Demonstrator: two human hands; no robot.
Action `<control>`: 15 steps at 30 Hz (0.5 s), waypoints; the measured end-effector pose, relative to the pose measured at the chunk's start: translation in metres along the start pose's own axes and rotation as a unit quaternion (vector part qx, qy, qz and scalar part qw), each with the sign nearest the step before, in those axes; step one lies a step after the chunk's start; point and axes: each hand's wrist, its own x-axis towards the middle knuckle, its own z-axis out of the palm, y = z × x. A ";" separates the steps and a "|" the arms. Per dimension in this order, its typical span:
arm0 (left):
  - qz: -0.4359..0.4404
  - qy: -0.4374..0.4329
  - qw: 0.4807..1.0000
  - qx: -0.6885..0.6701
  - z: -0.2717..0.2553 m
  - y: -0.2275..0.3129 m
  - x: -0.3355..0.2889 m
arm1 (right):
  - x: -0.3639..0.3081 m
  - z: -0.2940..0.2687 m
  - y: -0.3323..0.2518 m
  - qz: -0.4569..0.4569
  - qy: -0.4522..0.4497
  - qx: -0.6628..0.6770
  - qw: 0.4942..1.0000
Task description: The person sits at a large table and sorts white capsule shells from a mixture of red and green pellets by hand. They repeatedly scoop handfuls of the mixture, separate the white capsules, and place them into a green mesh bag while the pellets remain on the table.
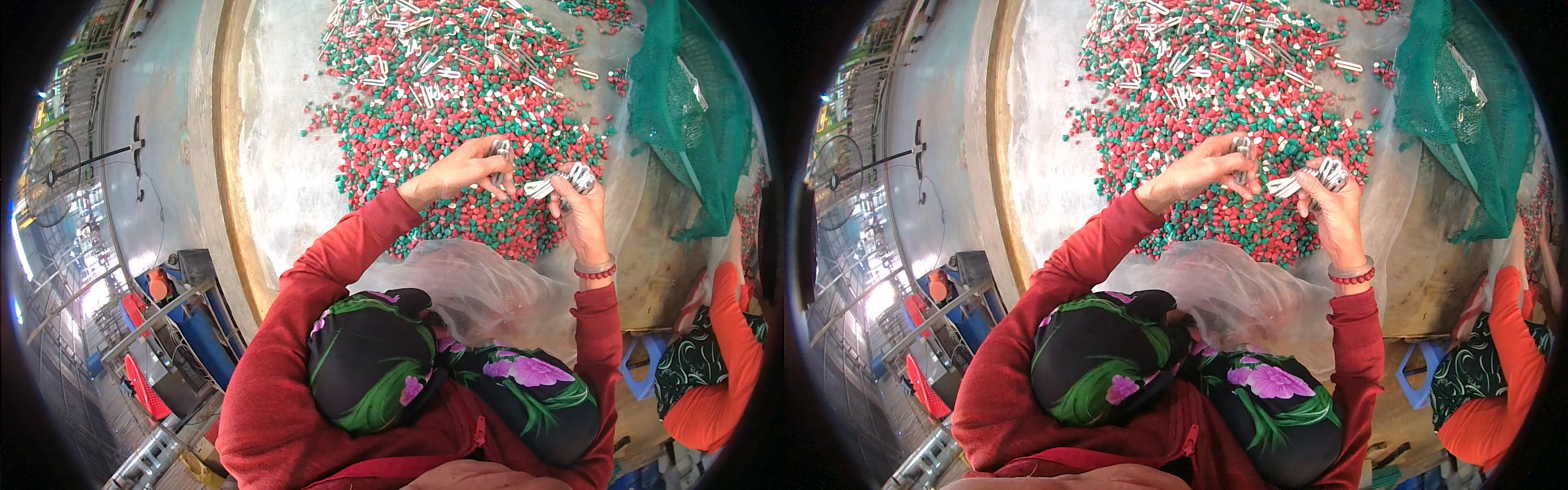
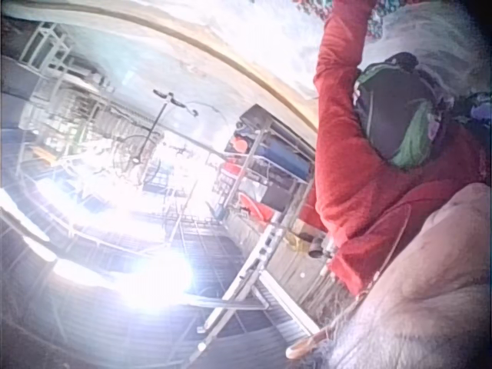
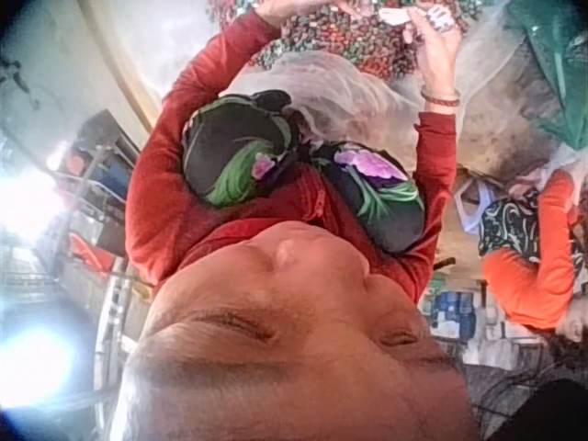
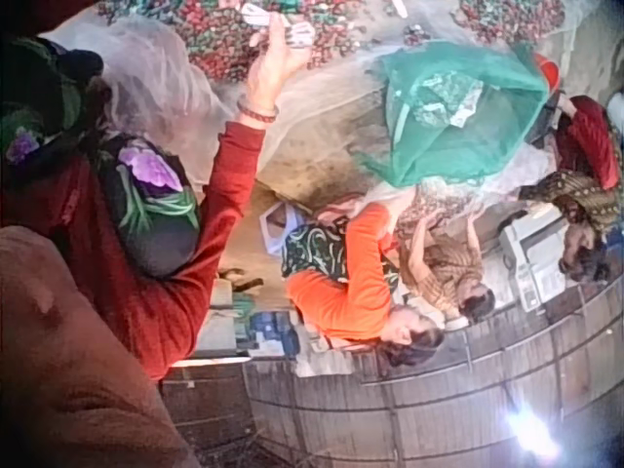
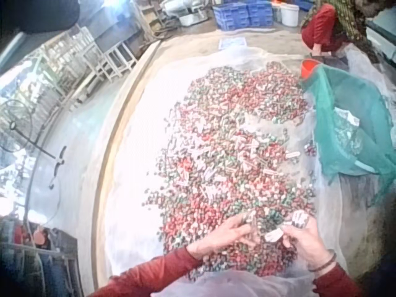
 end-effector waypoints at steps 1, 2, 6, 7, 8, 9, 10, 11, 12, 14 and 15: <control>-0.020 -0.004 1.000 0.001 0.003 0.003 -0.002 | -0.001 0.001 -0.001 0.005 -0.007 -0.005 1.000; -0.040 -0.009 0.999 0.002 0.006 0.003 -0.003 | -0.002 0.002 -0.001 0.011 -0.013 -0.009 1.000; -0.023 -0.064 0.979 0.190 0.011 -0.001 -0.003 | 0.000 0.011 0.003 0.005 -0.040 -0.017 0.999; -0.002 -0.047 0.976 0.212 0.010 -0.005 -0.001 | 0.002 0.011 0.003 0.002 -0.037 -0.017 0.999; 0.019 -0.029 0.972 0.233 0.008 -0.010 0.002 | 0.002 0.011 0.004 0.000 -0.035 -0.016 0.999; 0.040 -0.012 0.966 0.255 0.008 -0.014 0.003 | 0.002 0.010 0.006 -0.007 -0.022 -0.015 1.000; 0.080 0.012 0.938 0.337 0.010 -0.013 0.004 | 0.003 0.009 0.010 0.004 -0.010 0.005 1.000; 0.119 0.036 0.901 0.416 0.012 -0.013 0.004 | 0.004 0.006 0.015 0.015 0.000 0.024 1.000; 0.158 0.060 0.855 0.490 0.016 -0.012 0.003 | 0.004 0.004 0.017 0.026 0.011 0.044 0.999; 0.169 0.066 0.858 0.481 0.024 -0.009 0.001 | 0.001 0.013 0.021 0.050 -0.003 0.049 0.998; 0.161 0.072 0.863 0.473 0.027 -0.006 0.000 | 0.000 0.015 0.023 0.063 -0.010 0.051 0.997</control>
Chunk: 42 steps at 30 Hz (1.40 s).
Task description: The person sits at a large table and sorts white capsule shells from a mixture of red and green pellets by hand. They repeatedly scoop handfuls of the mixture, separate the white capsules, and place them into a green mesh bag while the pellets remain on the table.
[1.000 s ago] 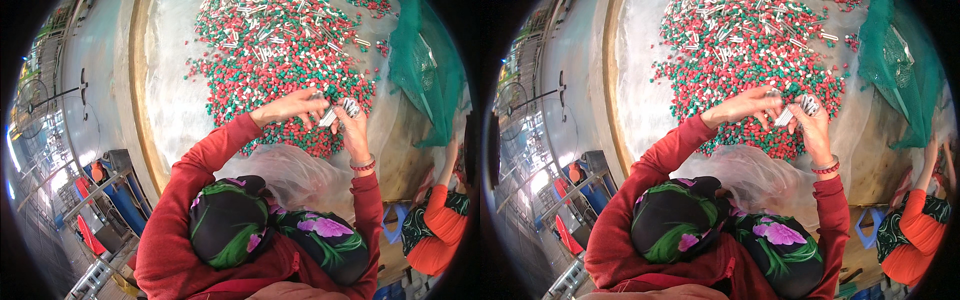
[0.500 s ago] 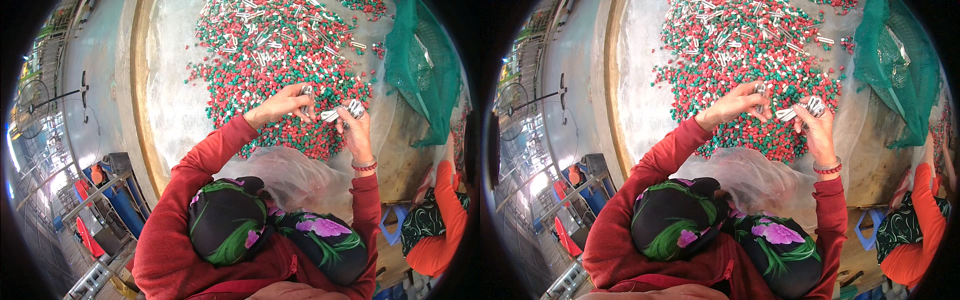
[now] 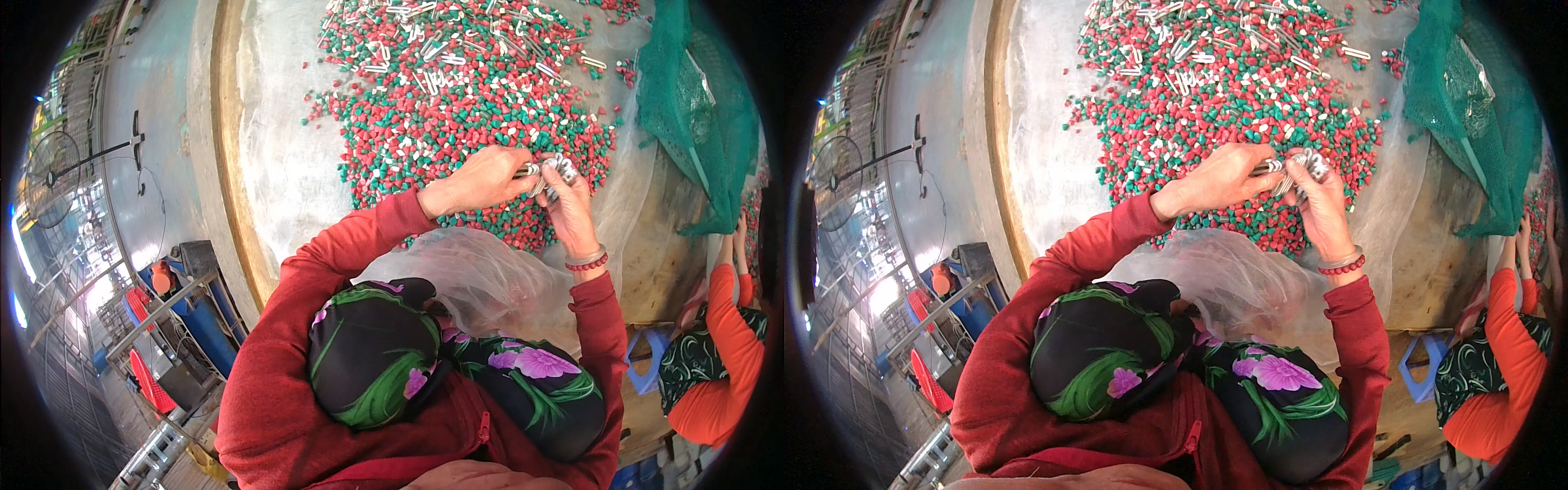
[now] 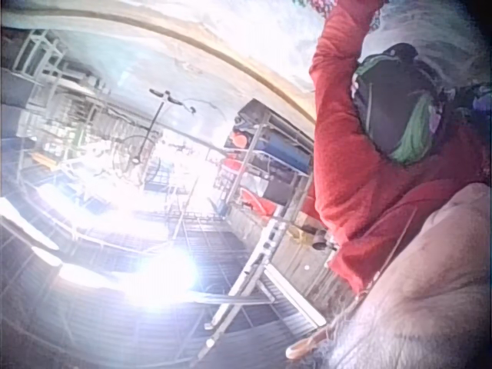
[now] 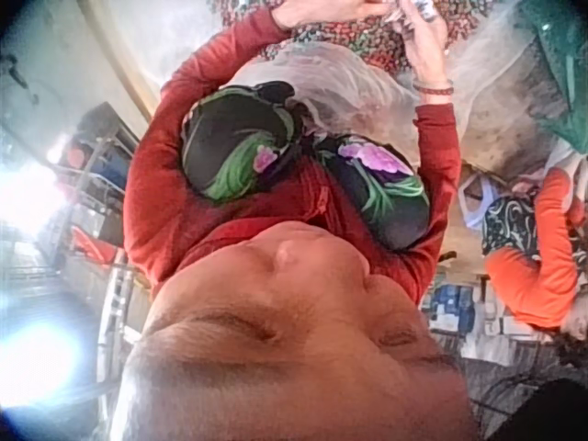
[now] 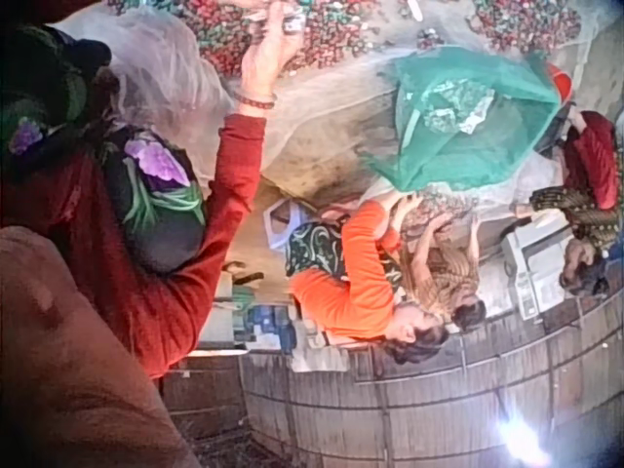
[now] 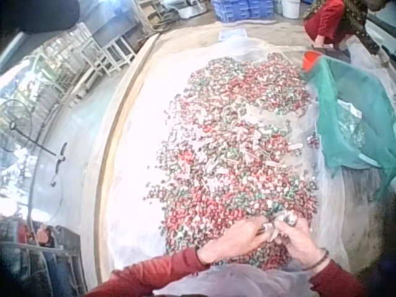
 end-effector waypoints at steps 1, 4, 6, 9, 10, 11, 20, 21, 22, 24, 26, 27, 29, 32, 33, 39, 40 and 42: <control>-0.013 0.002 1.000 -0.008 -0.002 0.003 -0.001 | 0.000 0.000 0.002 0.003 -0.010 -0.008 1.000; -0.017 -0.034 0.999 -0.004 -0.015 0.007 -0.010 | -0.002 0.004 -0.002 0.009 -0.035 -0.049 0.998; 0.000 -0.049 0.999 0.005 -0.028 0.002 -0.012 | -0.005 0.005 -0.009 0.014 -0.002 -0.063 0.998; -0.015 -0.034 0.999 0.024 -0.047 0.009 -0.014 | 0.002 -0.014 -0.008 0.015 0.050 0.008 0.999; 0.022 -0.002 1.000 0.011 -0.048 0.015 -0.012 | 0.009 -0.039 -0.003 0.028 -0.013 0.092 0.995; 0.052 0.034 0.998 -0.002 -0.046 0.017 -0.014 | 0.007 -0.022 -0.007 0.065 -0.002 0.126 0.990; 0.166 0.032 0.941 0.294 -0.001 0.056 -0.012 | 0.005 0.009 -0.002 0.153 -0.064 0.312 0.935; 0.186 0.051 0.930 0.312 0.001 0.059 -0.013 | 0.005 0.006 0.000 0.139 -0.100 0.320 0.932; 0.187 0.078 0.947 0.250 -0.001 0.066 -0.010 | 0.002 0.013 -0.006 0.127 -0.079 0.310 0.939; 0.195 0.151 0.955 0.168 -0.016 0.068 -0.001 | 0.007 -0.005 -0.008 0.125 -0.045 0.325 0.936; 0.167 0.225 0.954 0.105 -0.040 0.052 0.008 | 0.012 -0.026 -0.020 0.080 -0.127 0.284 0.947; 0.088 0.259 0.951 0.147 -0.054 0.033 0.009 | 0.013 -0.034 -0.039 0.063 -0.137 0.317 0.936; -0.128 0.219 0.951 0.179 -0.087 -0.019 0.020 | 0.010 -0.049 -0.092 0.034 -0.161 0.422 0.892; -0.195 0.222 0.934 0.201 -0.104 -0.130 0.029 | 0.003 -0.088 -0.187 -0.106 -0.212 0.485 0.841; -0.233 0.227 0.920 0.218 -0.104 -0.144 0.030 | 0.002 -0.105 -0.214 -0.175 -0.139 0.500 0.837; -0.158 0.235 0.925 0.255 -0.075 -0.141 0.057 | 0.024 -0.207 -0.294 -0.286 0.113 0.066 0.949; -0.123 0.227 0.928 0.267 -0.073 -0.143 0.056 | 0.032 -0.219 -0.292 -0.273 0.136 0.025 0.952; -0.064 0.201 0.939 0.273 -0.072 -0.140 0.048 | 0.040 -0.232 -0.286 -0.257 0.166 -0.033 0.952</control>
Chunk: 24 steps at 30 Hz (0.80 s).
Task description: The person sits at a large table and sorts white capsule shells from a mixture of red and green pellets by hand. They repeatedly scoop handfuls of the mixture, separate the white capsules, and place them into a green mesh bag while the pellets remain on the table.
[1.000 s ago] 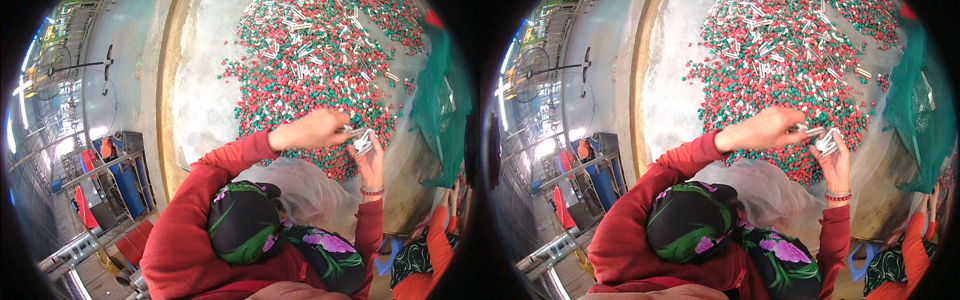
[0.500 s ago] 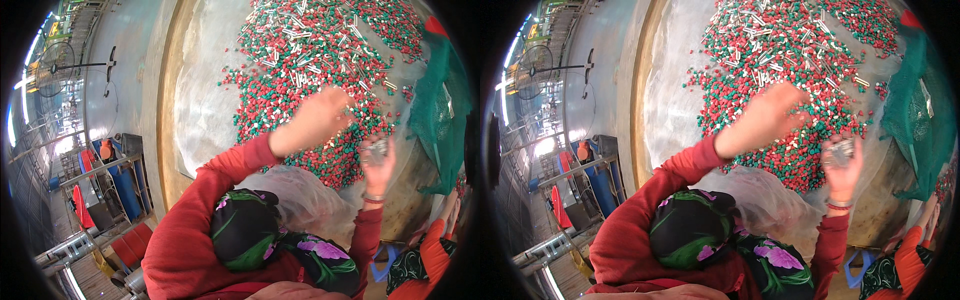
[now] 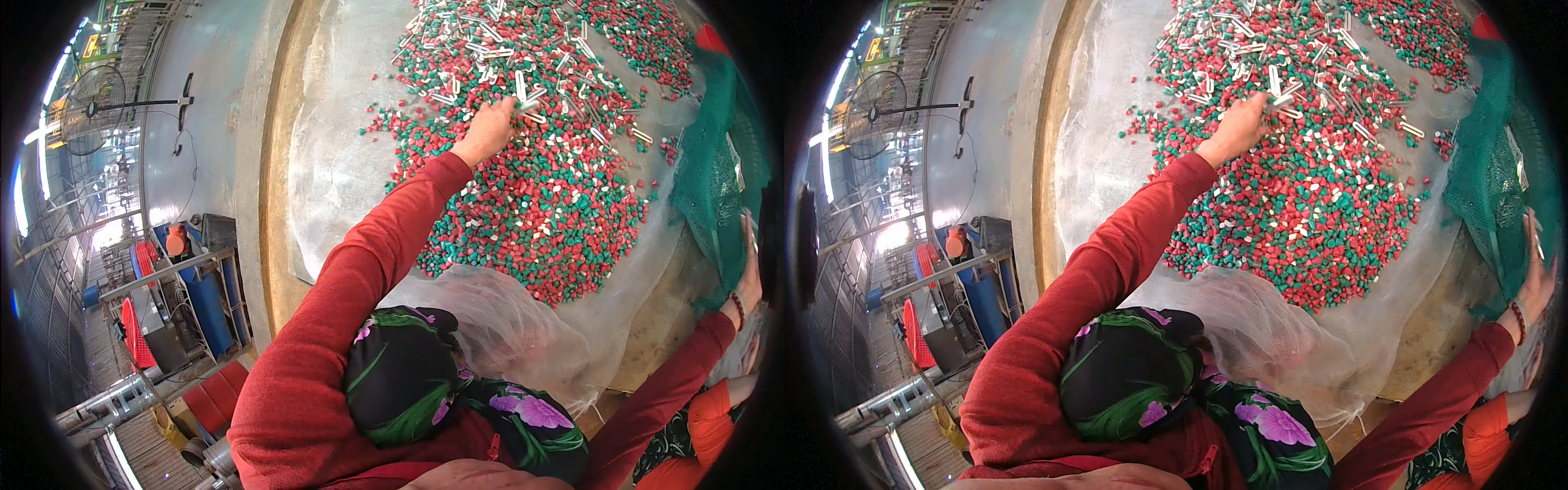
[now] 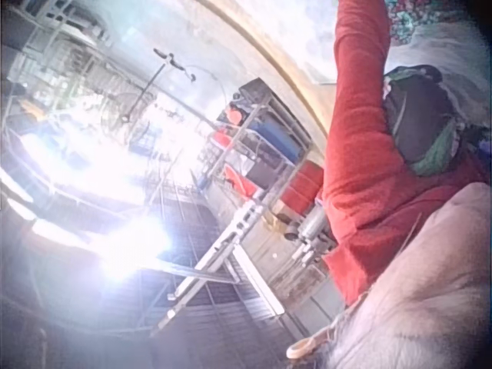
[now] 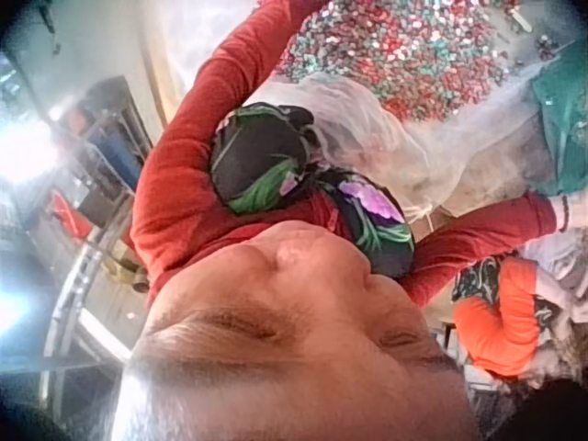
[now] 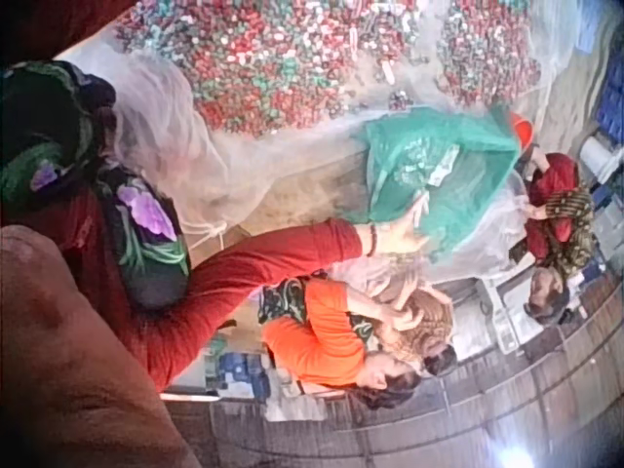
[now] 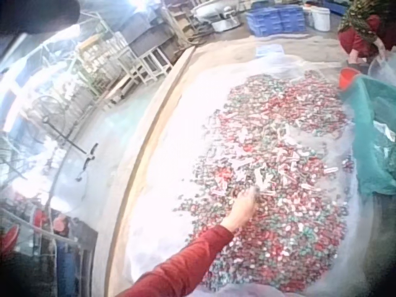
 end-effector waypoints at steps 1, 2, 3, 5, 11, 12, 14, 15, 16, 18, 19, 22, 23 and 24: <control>0.023 0.001 1.000 -0.010 0.000 0.002 -0.004 | 0.001 0.000 0.002 -0.002 0.004 -0.023 1.000; 0.046 -0.003 0.998 -0.043 -0.001 0.003 -0.008 | 0.001 -0.001 0.003 -0.006 0.006 -0.040 0.999; 0.070 -0.008 0.995 -0.076 -0.001 0.005 -0.013 | 0.002 -0.002 0.004 -0.016 0.009 -0.054 0.998; 0.094 -0.017 0.994 -0.059 -0.008 0.026 -0.027 | -0.005 0.002 0.000 -0.051 0.017 -0.080 0.995; 0.072 -0.069 0.985 -0.141 -0.040 0.059 -0.066 | -0.069 0.106 -0.004 -0.287 -0.032 -0.151 0.945; 0.066 -0.052 0.986 -0.143 -0.047 0.059 -0.066 | -0.075 0.128 0.010 -0.340 -0.044 -0.227 0.912; 0.000 -0.063 0.992 -0.107 -0.064 0.041 -0.073 | -0.098 0.212 0.068 -0.248 -0.205 -0.345 0.882; -0.021 -0.068 0.993 -0.099 -0.070 0.037 -0.070 | -0.090 0.222 0.105 -0.226 -0.298 -0.413 0.830; -0.038 -0.078 0.993 -0.077 -0.074 0.040 -0.066 | -0.120 0.265 0.116 -0.028 -0.326 -0.475 0.817; -0.026 -0.099 0.992 -0.078 -0.069 0.042 -0.053 | -0.105 0.286 0.178 -0.119 -0.364 -0.635 0.671; -0.029 -0.109 0.991 -0.073 -0.068 0.039 -0.053 | -0.103 0.296 0.206 -0.163 -0.351 -0.627 0.676; 0.035 -0.013 0.997 -0.072 -0.069 0.034 -0.062 | -0.119 0.323 0.258 -0.272 -0.306 -0.653 0.638; 0.071 0.034 0.995 -0.065 -0.071 0.032 -0.066 | -0.131 0.327 0.264 -0.299 -0.309 -0.655 0.621; 0.048 0.050 0.992 -0.109 -0.075 0.028 -0.067 | -0.135 0.327 0.269 -0.299 -0.341 -0.650 0.610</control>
